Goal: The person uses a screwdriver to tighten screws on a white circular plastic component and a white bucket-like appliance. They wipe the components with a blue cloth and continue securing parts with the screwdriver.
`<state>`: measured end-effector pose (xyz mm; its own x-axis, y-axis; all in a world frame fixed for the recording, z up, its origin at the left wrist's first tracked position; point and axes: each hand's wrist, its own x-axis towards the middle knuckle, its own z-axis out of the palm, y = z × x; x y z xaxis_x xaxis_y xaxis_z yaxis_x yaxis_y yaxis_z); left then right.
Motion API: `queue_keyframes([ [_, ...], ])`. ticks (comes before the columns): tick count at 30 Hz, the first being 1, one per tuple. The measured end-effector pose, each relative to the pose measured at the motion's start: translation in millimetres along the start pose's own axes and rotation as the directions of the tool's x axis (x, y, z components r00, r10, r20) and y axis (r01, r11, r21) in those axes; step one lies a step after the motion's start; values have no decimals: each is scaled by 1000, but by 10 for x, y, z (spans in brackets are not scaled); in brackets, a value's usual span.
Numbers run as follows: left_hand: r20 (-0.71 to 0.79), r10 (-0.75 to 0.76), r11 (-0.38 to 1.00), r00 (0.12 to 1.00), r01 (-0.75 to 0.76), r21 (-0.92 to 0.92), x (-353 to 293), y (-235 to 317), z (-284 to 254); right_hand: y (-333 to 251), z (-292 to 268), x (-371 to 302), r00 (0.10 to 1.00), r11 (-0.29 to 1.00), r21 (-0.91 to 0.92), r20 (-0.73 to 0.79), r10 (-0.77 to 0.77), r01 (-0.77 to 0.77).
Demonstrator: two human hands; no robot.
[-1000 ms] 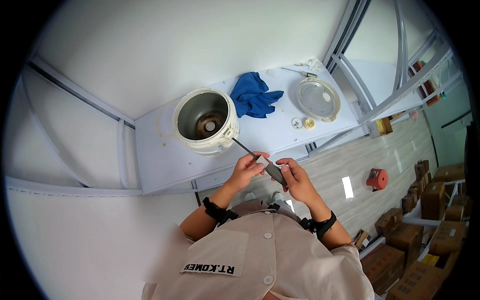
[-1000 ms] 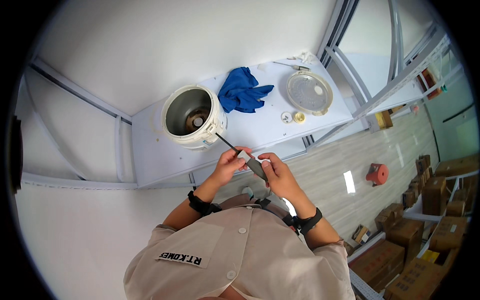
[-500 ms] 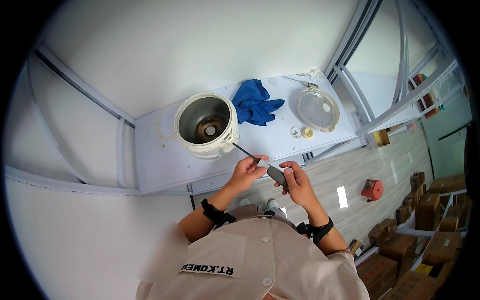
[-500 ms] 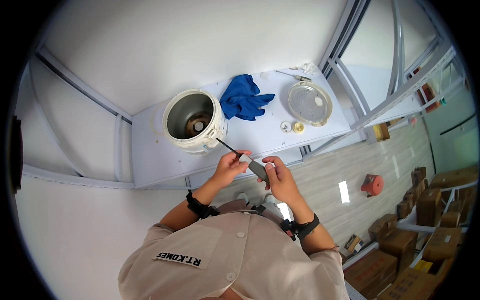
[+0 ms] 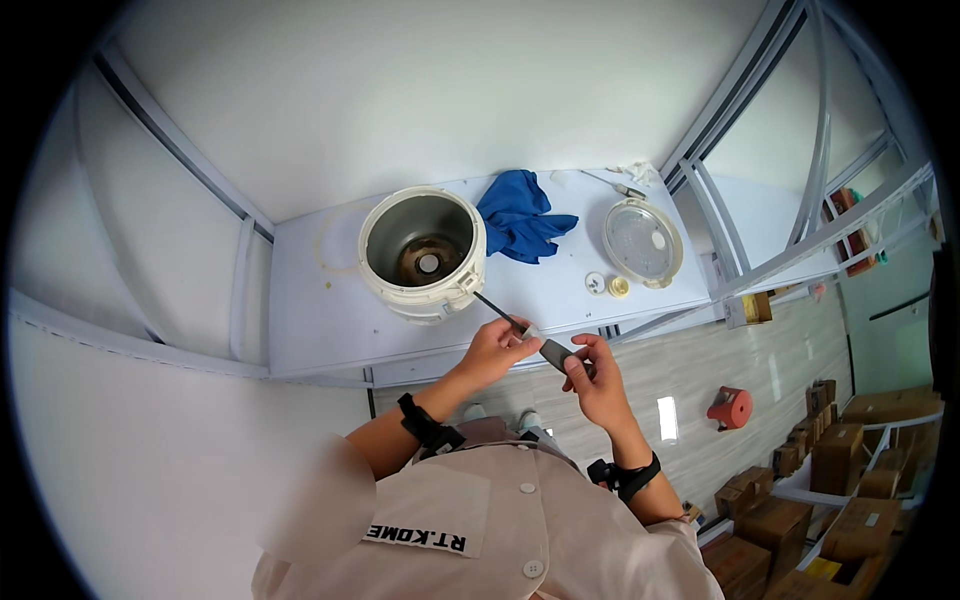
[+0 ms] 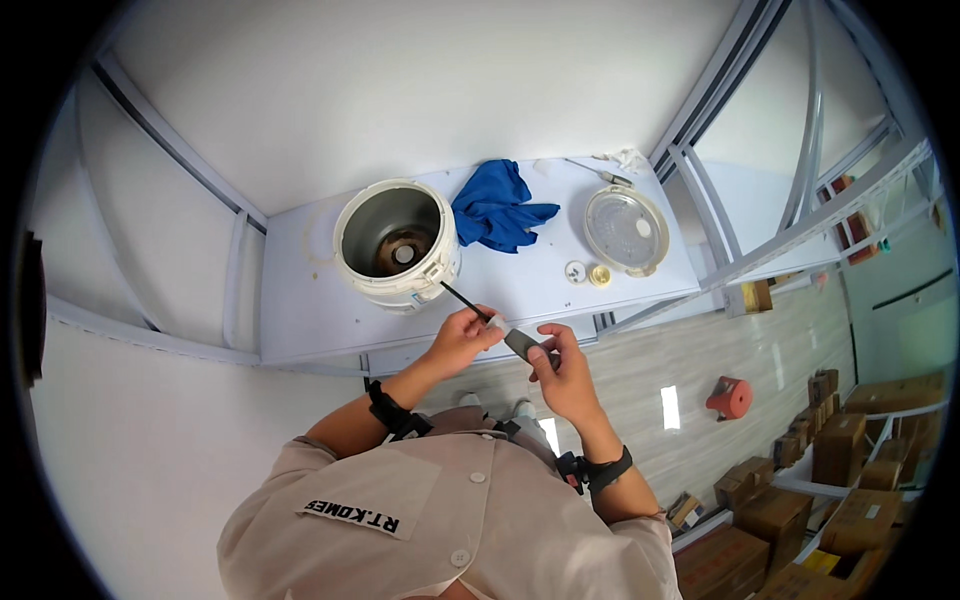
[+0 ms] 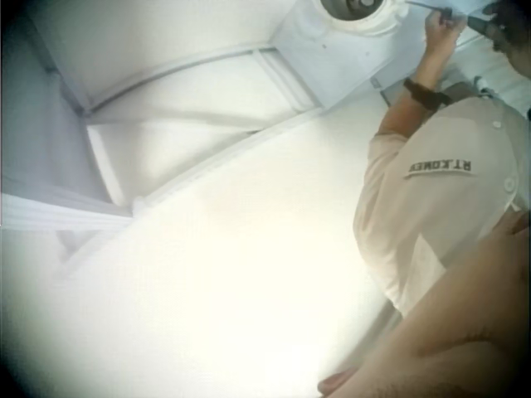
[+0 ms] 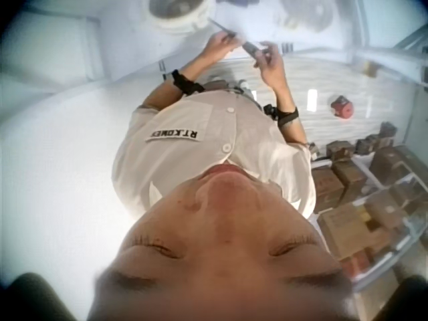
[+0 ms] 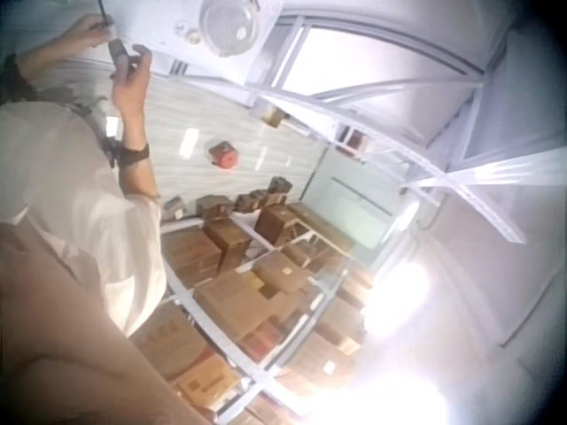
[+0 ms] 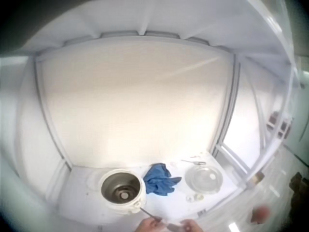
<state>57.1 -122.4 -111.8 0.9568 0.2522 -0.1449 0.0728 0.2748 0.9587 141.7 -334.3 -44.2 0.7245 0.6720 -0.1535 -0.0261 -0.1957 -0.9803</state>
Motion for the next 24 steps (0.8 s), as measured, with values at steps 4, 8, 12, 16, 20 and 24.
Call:
queue_keyframes([
  [4,81,44,992,996,-34,-122,-65,94,-40,-76,-9,27,987,987,75,84,136,-142],
  [8,74,49,992,996,-40,-119,-35,33,-73,-143,-1,22,987,994,4,116,108,-109],
  [12,19,33,997,999,-32,-74,-1,24,-21,-151,108,-6,918,852,-364,22,-397,377],
  [16,-26,-26,999,999,26,-20,17,119,29,-32,14,44,947,902,-290,64,-316,321],
  [20,22,15,999,1000,-14,-34,33,-44,-47,-79,55,25,998,1000,20,63,18,-19],
  [24,111,70,994,991,-60,-92,-34,77,-93,-119,61,43,979,972,155,128,159,-178],
])
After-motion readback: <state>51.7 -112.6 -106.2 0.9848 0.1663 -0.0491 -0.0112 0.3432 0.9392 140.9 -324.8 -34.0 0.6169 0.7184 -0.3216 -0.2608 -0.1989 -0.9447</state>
